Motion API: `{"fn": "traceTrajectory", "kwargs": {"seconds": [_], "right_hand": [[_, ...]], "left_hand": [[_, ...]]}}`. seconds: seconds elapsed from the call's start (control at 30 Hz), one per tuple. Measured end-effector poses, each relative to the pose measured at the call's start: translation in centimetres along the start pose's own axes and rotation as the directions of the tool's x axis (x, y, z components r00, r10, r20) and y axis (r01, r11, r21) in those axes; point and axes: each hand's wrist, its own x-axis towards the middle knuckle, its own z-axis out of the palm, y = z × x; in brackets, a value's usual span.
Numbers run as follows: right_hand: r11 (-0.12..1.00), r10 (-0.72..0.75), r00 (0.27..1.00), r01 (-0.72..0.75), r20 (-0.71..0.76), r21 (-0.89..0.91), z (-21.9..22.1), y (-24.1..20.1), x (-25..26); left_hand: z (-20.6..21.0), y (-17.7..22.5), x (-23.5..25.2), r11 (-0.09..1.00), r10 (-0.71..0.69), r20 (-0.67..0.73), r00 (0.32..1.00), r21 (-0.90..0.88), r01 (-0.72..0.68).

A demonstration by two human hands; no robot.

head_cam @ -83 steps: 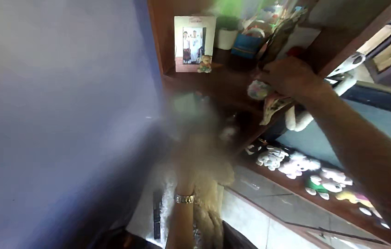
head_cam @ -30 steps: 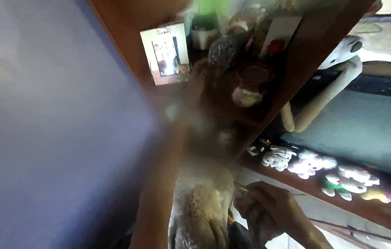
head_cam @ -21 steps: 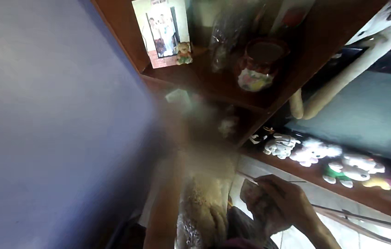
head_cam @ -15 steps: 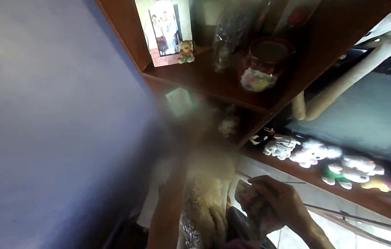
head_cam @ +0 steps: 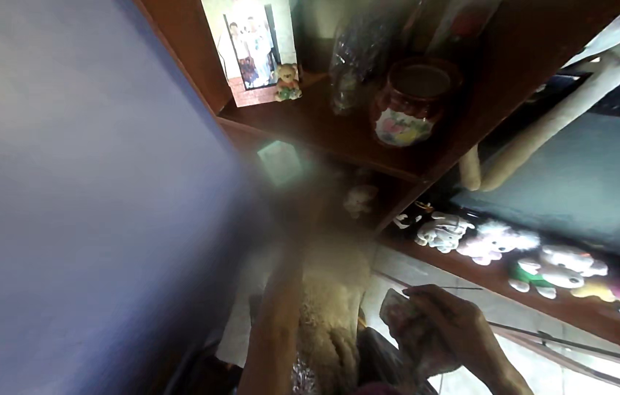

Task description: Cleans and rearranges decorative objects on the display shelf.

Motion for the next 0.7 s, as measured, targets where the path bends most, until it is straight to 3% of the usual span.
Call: {"fn": "traceTrajectory", "kwargs": {"seconds": [0.13,0.33,0.47,0.57,0.7], "right_hand": [[1.0,0.008,1.0,-0.008,0.003,0.003,0.1,-0.4,-0.1],[1.0,-0.008,1.0,0.007,-0.014,-0.022,-0.1,-0.2,-0.4],[0.971,0.198,0.98,-0.198,0.014,0.132,0.0,-0.8,0.1],[0.787,0.424,0.904,-0.397,0.053,0.472,1.5,0.6,0.9],[0.29,0.444,0.858,-0.41,0.258,0.864,3.8,2.9,1.2]], "left_hand": [[-0.3,-0.7,-0.3,0.999,0.007,-0.019,1.0,-0.041,-0.008],[-2.8,0.2,-3.7,0.96,-0.028,-0.09,0.996,-0.28,0.002],[-5.5,0.5,-6.2,0.929,-0.056,-0.174,0.983,-0.371,-0.012],[-7.4,0.2,-7.7,0.803,-0.186,-0.185,0.965,-0.594,0.041],[-9.0,0.1,-10.5,0.707,-0.087,-0.269,0.959,-0.695,-0.131]]}}
